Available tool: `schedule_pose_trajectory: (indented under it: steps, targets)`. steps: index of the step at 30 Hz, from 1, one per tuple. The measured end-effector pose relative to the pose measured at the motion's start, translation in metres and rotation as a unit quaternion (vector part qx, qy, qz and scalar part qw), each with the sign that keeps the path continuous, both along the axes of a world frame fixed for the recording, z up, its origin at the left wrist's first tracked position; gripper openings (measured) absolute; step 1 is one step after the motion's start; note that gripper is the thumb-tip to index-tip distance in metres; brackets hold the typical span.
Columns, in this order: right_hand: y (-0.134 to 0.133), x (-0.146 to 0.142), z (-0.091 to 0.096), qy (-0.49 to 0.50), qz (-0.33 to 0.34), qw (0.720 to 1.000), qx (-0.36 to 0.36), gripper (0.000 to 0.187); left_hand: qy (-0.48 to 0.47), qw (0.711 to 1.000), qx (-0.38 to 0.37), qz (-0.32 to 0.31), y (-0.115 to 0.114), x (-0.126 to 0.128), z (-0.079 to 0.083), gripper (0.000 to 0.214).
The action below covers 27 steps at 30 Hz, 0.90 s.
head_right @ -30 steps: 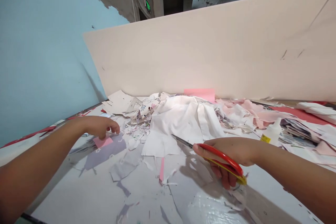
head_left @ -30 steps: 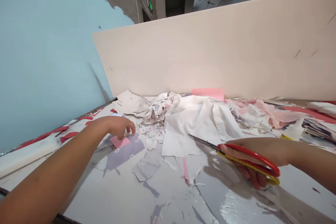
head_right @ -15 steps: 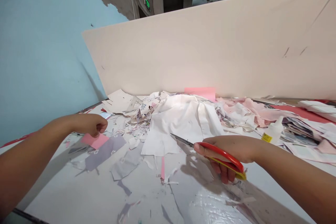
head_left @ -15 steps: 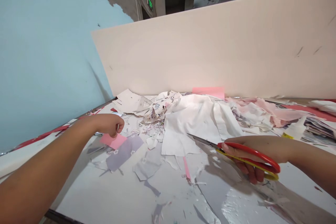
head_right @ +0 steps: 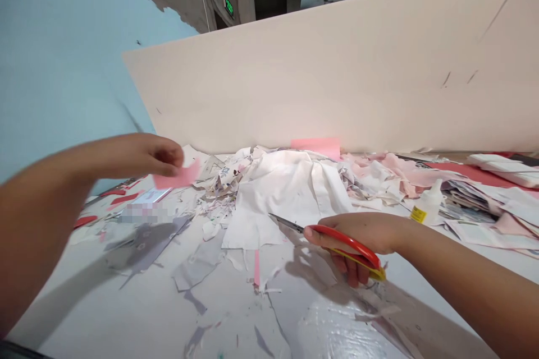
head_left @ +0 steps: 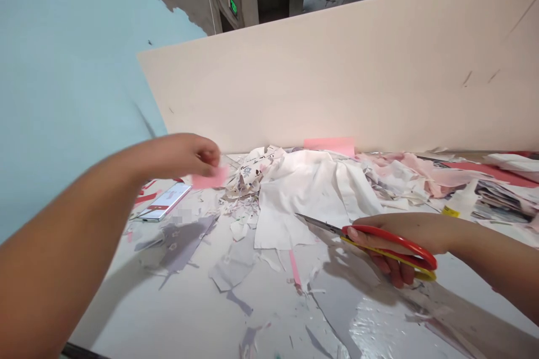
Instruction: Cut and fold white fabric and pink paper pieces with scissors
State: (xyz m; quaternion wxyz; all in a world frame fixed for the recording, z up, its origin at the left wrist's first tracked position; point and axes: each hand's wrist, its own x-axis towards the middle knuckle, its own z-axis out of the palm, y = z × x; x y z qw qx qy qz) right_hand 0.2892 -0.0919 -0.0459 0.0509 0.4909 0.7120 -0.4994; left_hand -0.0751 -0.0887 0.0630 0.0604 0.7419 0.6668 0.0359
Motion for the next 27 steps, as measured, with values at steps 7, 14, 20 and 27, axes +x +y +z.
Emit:
schedule_pose_trajectory:
  steps: [7, 14, 20, 27]
  targets:
    - [0.001, 0.001, 0.002, -0.006, 0.015, 1.000, -0.004, 0.043, -0.256, 0.937, -0.214, -0.106, 0.025, 0.086, -0.106, 0.020]
    - [0.003, 0.002, 0.002, -0.003, 0.021, 1.000, -0.002, 0.040, -0.158, 0.965, -0.177, -0.114, 0.043, 0.082, -0.129, 0.017]
    - [0.003, 0.002, 0.002, -0.006, 0.026, 1.000, 0.003, 0.039, -0.148, 0.961, -0.187, -0.136, 0.045, 0.087, -0.123, 0.015]
    - [0.004, 0.005, 0.002, -0.037, 0.021, 0.999, 0.001, 0.041, -0.136, 0.950, -0.221, -0.173, 0.046, 0.062, -0.104, 0.017]
